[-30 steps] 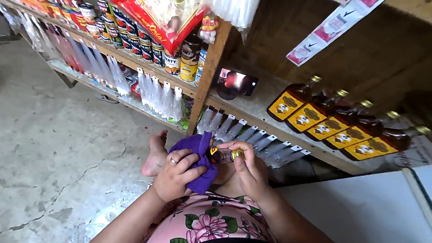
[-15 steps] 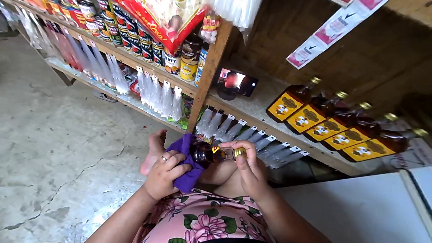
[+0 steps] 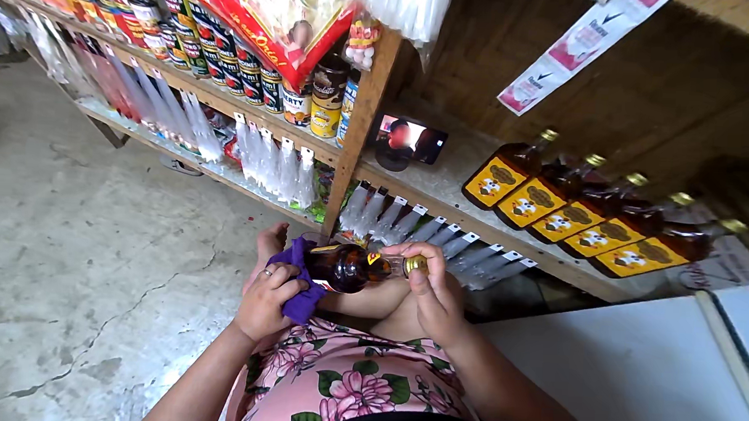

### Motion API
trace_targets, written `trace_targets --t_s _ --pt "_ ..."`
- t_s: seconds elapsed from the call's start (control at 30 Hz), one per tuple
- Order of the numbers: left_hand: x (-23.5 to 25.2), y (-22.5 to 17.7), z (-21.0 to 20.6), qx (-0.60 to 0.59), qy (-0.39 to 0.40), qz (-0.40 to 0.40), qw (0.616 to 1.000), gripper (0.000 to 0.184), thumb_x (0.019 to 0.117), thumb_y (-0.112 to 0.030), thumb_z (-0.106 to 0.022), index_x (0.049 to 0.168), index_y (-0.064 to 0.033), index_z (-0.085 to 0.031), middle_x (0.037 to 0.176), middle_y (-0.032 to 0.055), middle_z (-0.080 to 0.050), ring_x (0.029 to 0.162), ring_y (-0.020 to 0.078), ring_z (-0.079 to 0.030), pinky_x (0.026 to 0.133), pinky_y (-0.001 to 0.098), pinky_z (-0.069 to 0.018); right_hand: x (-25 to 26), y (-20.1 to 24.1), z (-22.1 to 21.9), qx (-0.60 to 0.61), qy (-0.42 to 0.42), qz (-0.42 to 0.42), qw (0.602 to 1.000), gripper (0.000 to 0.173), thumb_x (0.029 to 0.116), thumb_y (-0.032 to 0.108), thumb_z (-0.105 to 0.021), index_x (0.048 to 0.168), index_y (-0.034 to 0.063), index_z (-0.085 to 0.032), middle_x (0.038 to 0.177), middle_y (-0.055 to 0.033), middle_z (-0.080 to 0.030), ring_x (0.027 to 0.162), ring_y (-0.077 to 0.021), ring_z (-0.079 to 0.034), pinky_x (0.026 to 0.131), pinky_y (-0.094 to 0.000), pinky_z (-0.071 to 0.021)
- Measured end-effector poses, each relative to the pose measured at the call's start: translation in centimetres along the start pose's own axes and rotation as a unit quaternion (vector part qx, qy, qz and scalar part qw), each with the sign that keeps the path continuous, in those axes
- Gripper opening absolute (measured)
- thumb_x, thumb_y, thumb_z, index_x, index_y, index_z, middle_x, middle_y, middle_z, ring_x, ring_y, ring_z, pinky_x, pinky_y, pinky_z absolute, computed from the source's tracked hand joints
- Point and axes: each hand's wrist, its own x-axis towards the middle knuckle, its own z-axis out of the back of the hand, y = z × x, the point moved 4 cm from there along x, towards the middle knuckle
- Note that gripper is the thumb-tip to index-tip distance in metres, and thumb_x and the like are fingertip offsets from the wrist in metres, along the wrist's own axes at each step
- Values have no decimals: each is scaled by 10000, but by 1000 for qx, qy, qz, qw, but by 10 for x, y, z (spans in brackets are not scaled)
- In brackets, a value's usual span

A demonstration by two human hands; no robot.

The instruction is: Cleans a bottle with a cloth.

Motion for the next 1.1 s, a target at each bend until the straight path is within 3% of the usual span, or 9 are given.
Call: trace_targets --t_s 0.27,0.43,0.57,0.63,0.7,0.77,0.87,0.97,1.1 --pt "-14 17 -6 10 56 48 997 343 871 -415 -585 996 -130 -729 1098 163 -704 1043 380 -668 849 556 -536 0 5 -3 -13 1 22 1000 409 1093 470 -366 1259 116 -484 1272 -41 -638 1219 -110 -604 987 -310 -531" --pt "-15 22 -5 13 133 87 987 355 769 -332 -685 1004 -68 -723 1115 212 -690 1046 471 -652 835 650 -518 0 6 -4 -8 3 37 999 414 1096 457 -368 1265 100 -490 1267 -54 -638 1233 -125 -600 1024 -329 -517" --pt "1 29 4 -15 224 206 953 366 756 -188 -751 1084 -27 -715 1237 244 -648 1169 494 -599 908 693 -480 -1 4 -2 -16 1 36 999 419 1096 457 -368 1263 91 -487 1270 -56 -639 1235 -119 -598 1026 -326 -514" --pt "10 33 12 -49 182 257 948 343 827 -205 -691 1104 -4 -705 1217 246 -654 1127 461 -634 892 682 -502 -1 0 1 -15 -8 25 1000 409 1094 465 -365 1260 109 -478 1271 -46 -637 1224 -118 -602 995 -321 -531" --pt "23 30 20 -92 83 271 955 349 871 -252 -643 1128 -22 -697 1237 198 -658 1129 381 -648 907 624 -520 0 -3 3 -2 -13 18 1000 405 1092 475 -366 1266 126 -476 1274 -31 -636 1222 -113 -602 1008 -323 -526" --pt "42 16 30 -134 19 237 962 393 900 -293 -623 1223 -72 -666 1405 99 -608 1313 251 -572 1063 517 -485 0 -4 3 0 -11 18 1000 407 1088 488 -365 1266 140 -479 1269 -26 -635 1221 -113 -600 1008 -319 -521" --pt "73 -28 39 -188 -46 109 975 359 945 -331 -627 1223 -106 -665 1276 64 -671 1317 203 -555 1176 515 -357 -1 -2 2 -1 5 31 999 397 1091 477 -366 1270 144 -489 1271 -35 -632 1232 -129 -598 1021 -333 -517" --pt "97 -80 40 -200 -24 9 980 318 972 -352 -620 1244 -203 -693 1295 68 -654 1253 207 -591 1066 469 -485 -2 2 1 -17 26 54 998 403 1096 461 -365 1265 120 -498 1295 -37 -605 1262 -106 -568 1056 -311 -490" --pt "104 -106 26 -206 -5 -53 977 304 991 -333 -584 1260 -216 -663 1343 81 -643 1305 218 -573 1078 450 -473 -6 5 2 -80 23 82 993 438 1092 485 -347 1196 115 -557 1425 -78 -497 1372 -138 -453 1137 -335 -402"
